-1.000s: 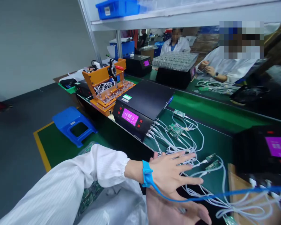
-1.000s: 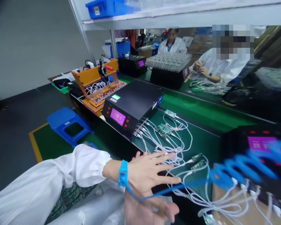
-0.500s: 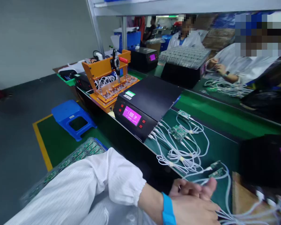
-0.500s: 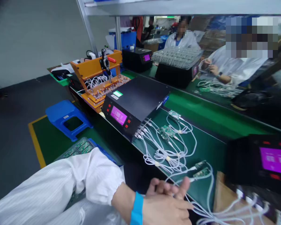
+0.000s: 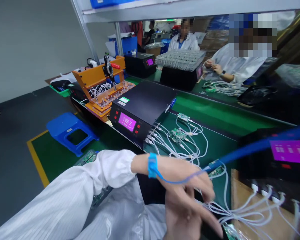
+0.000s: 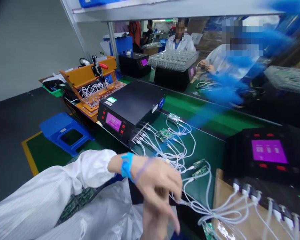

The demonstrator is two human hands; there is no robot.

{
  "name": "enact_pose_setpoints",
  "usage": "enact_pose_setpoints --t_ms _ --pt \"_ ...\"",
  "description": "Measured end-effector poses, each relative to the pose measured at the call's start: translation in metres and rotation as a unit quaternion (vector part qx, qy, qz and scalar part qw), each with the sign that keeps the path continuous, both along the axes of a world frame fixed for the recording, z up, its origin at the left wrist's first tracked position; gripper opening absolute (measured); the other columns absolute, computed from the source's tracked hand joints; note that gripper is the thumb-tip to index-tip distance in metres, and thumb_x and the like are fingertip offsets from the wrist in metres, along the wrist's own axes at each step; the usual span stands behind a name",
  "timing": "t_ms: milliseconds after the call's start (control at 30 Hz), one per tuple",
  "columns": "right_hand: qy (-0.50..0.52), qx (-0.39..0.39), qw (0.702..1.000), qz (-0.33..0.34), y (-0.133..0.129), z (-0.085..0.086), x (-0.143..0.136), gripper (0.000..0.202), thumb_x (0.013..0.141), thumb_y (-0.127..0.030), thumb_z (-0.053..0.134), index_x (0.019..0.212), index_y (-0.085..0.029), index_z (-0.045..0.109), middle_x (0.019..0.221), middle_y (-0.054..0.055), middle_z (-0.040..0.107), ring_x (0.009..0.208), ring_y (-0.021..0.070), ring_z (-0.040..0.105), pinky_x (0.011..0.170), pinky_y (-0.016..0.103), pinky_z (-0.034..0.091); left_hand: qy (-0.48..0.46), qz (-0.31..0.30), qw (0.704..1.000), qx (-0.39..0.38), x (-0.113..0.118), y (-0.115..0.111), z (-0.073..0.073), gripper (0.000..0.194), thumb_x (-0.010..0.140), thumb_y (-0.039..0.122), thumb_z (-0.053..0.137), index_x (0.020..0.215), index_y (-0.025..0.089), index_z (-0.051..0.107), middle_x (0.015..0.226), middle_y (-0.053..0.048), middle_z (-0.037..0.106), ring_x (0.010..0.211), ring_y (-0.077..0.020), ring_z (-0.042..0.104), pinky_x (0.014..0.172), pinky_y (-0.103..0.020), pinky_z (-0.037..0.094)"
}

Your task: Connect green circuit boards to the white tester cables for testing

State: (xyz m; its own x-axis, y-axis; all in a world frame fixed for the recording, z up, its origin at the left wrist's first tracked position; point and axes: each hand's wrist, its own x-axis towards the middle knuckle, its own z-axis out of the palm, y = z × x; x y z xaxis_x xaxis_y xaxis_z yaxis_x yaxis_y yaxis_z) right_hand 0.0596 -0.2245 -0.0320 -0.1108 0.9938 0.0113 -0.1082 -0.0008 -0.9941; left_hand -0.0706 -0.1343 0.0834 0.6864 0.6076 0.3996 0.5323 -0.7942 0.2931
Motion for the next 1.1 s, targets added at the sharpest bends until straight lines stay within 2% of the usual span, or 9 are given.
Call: enact_pose_setpoints --t_ms 33,67,133,200,267,467,800,1000,1100 --pt "0.021 0.003 1.0 -0.005 -0.004 0.004 -0.008 0.05 0.106 -0.057 0.04 0.11 -0.024 0.077 0.11 0.006 0.079 0.103 0.0151 0.077 0.09 0.032 0.065 0.005 -0.024 1.0 0.012 -0.01 0.014 0.01 0.039 0.089 0.068 0.069 0.093 0.031 0.08 0.101 -0.004 0.077 0.099 -0.0202 0.071 0.09 -0.029 0.058" --pt "0.04 0.002 0.999 -0.008 -0.007 0.007 -0.015 0.05 0.105 -0.055 0.047 0.124 -0.018 0.074 0.118 0.009 0.078 0.109 0.0189 0.076 0.097 0.037 0.064 0.007 0.01 0.999 0.036 -0.019 0.027 0.018 0.044 0.096 0.065 0.061 0.098 0.025 0.079 0.106 -0.007 0.077 0.106 -0.0215 0.07 0.098 -0.032 0.055" --pt "0.054 -0.011 0.998 0.001 -0.01 0.01 -0.027 0.046 0.099 -0.049 0.064 0.132 -0.017 0.07 0.127 0.015 0.076 0.114 0.0264 0.075 0.102 0.046 0.062 0.016 0.194 0.977 0.083 -0.034 0.052 0.029 0.046 0.105 0.053 0.052 0.11 0.013 0.076 0.116 -0.016 0.074 0.12 -0.0272 0.066 0.107 -0.04 0.051" --pt "0.038 -0.032 0.999 0.018 -0.01 0.009 -0.034 0.043 0.095 -0.046 0.072 0.128 -0.02 0.07 0.128 0.016 0.075 0.116 0.0289 0.075 0.104 0.048 0.061 0.062 0.356 0.93 0.071 -0.044 0.071 0.03 0.047 0.105 0.043 0.055 0.123 0.002 0.07 0.137 -0.026 0.065 0.141 -0.035 0.054 0.117 -0.047 0.044" --pt "0.02 -0.044 0.998 0.035 -0.009 0.006 -0.037 0.043 0.094 -0.048 0.073 0.127 -0.021 0.07 0.13 0.016 0.074 0.119 0.0292 0.073 0.106 0.048 0.06 0.11 0.422 0.9 0.029 -0.05 0.084 0.023 0.053 0.104 0.038 0.057 0.139 -0.003 0.06 0.154 -0.03 0.051 0.153 -0.0373 0.041 0.124 -0.048 0.037" --pt "0.0 -0.071 0.996 0.058 -0.006 -0.002 -0.037 0.045 0.095 -0.052 0.071 0.127 -0.021 0.07 0.126 0.015 0.075 0.117 0.029 0.074 0.106 0.048 0.06 0.167 0.426 0.889 0.003 -0.048 0.094 0.006 0.073 0.104 0.041 0.056 0.157 -0.006 0.038 0.166 -0.029 0.035 0.158 -0.0387 0.03 0.131 -0.048 0.025" --pt "0.008 -0.077 0.979 0.188 0.003 -0.01 -0.069 0.04 0.101 -0.047 0.063 0.131 -0.021 0.066 0.135 0.015 0.069 0.124 0.0273 0.069 0.11 0.045 0.056 0.199 0.432 0.879 0.009 -0.049 0.098 0.005 0.079 0.1 0.042 0.06 0.16 -0.003 0.034 0.167 -0.028 0.033 0.159 -0.039 0.028 0.131 -0.049 0.023" --pt "0.024 -0.042 0.987 0.151 -0.005 -0.029 -0.081 0.052 0.094 -0.037 0.07 0.143 -0.021 0.06 0.151 0.017 0.056 0.11 0.0226 0.075 0.098 0.038 0.062 0.15 0.386 0.91 0.037 -0.053 0.082 0.012 0.069 0.097 0.038 0.055 0.149 -0.004 0.043 0.158 -0.032 0.043 0.149 -0.0467 0.04 0.123 -0.057 0.035" --pt "-0.024 -0.051 0.987 0.149 0.006 -0.035 -0.077 0.064 0.087 -0.043 0.079 0.145 -0.021 0.061 0.141 0.014 0.065 0.11 0.0265 0.076 0.094 0.036 0.063 0.051 0.328 0.941 0.068 -0.065 0.098 -0.002 0.071 0.097 0.05 0.042 0.156 0.01 0.038 0.162 -0.023 0.039 0.149 -0.0535 0.034 0.119 -0.071 0.033"
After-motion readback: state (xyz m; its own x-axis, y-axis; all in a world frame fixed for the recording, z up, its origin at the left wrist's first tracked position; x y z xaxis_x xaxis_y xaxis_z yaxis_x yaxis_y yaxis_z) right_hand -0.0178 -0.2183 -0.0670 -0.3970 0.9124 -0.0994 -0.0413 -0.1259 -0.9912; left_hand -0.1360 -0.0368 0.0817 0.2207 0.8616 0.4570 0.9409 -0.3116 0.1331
